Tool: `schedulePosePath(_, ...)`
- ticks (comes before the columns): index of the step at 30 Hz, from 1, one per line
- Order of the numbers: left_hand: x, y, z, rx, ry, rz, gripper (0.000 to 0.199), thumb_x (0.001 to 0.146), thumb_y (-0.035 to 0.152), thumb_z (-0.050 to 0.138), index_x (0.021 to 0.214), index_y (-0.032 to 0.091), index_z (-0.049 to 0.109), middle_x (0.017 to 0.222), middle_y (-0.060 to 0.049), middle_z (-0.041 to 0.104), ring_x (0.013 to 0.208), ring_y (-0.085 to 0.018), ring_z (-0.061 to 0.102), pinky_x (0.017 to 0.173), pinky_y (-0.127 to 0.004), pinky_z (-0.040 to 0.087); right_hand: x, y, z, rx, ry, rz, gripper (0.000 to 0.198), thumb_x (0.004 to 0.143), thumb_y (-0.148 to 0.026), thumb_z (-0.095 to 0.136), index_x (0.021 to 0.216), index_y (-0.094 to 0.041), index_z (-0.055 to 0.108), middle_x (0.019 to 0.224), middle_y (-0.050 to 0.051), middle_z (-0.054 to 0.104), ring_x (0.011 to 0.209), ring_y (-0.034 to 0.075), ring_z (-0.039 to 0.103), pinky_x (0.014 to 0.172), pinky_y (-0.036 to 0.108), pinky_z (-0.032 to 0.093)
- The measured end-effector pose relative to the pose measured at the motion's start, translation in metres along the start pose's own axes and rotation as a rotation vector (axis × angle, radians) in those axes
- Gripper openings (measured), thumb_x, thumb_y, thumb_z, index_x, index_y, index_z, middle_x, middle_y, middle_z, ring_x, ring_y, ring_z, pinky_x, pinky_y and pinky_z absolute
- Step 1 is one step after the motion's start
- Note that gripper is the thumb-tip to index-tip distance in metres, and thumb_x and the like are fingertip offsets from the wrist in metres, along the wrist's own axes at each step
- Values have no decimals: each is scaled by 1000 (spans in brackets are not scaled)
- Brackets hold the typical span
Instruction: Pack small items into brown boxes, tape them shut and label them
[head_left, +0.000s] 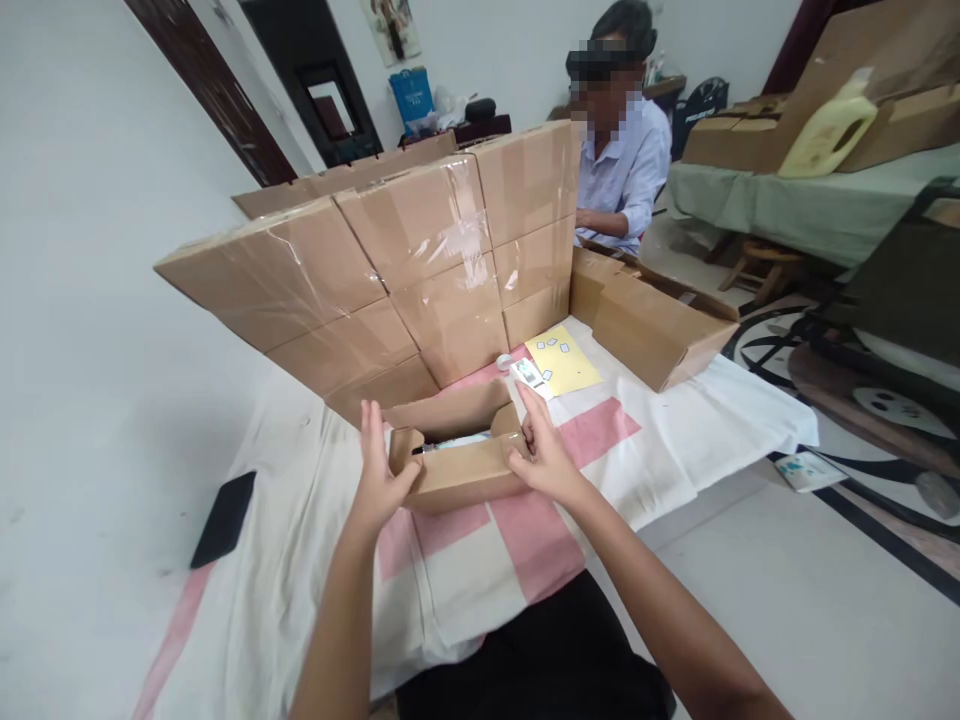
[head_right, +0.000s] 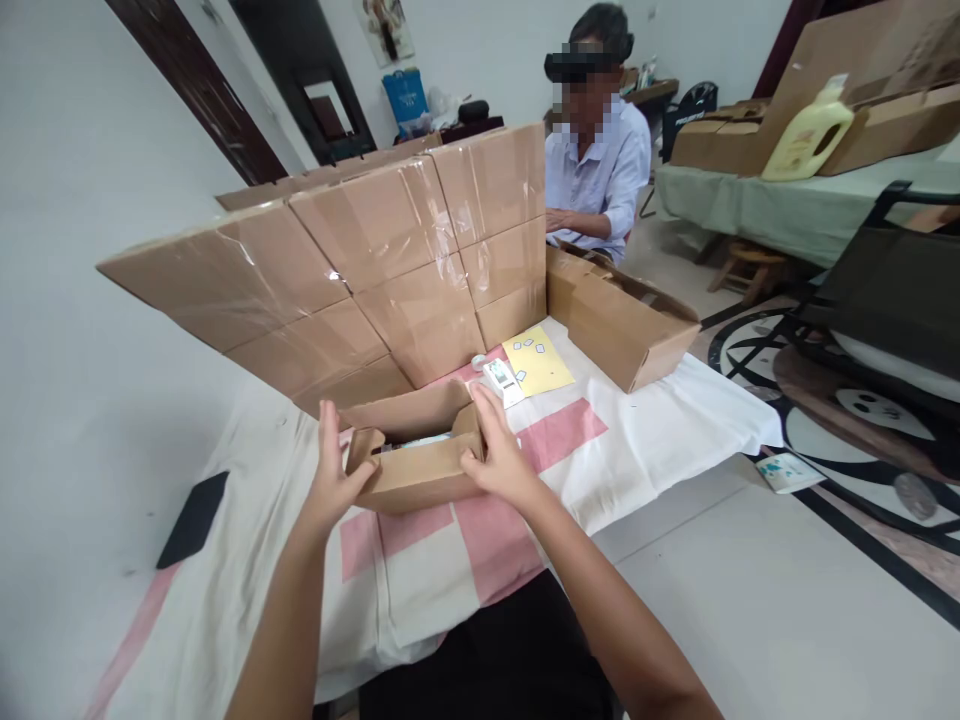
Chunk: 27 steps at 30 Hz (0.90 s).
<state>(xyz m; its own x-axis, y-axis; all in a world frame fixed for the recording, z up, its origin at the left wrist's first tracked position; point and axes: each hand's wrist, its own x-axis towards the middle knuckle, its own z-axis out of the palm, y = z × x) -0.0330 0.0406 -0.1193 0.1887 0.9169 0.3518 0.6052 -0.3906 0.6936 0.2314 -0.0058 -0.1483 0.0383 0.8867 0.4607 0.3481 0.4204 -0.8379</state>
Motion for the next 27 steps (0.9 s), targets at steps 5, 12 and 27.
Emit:
schedulePosePath(5,14,18,-15,490,3,103,70,91,28,56,157,25,35,159,-10,44,153,-36,25,125,-63,14,19,14,-1,90,-92,-45,91,83,-38,72,161,-31,27,165,11,28,125,31,53,95,46,53)
schedulePosePath(12,-45,28,-5,441,-213,12,52,102,51,39,148,30,48,160,-4,44,153,-31,29,122,-64,21,77,77,-44,-103,248,483,27,93,-35,55,93,-17,75,113,10,69,108,23,61,88,30,47)
schedulePosePath(27,-47,22,0,296,-110,-22,49,98,53,47,142,34,56,159,1,46,151,-31,32,122,-58,31,149,95,-61,66,-68,1138,21,74,-20,78,86,-14,62,78,7,65,55,19,66,48,28,50)
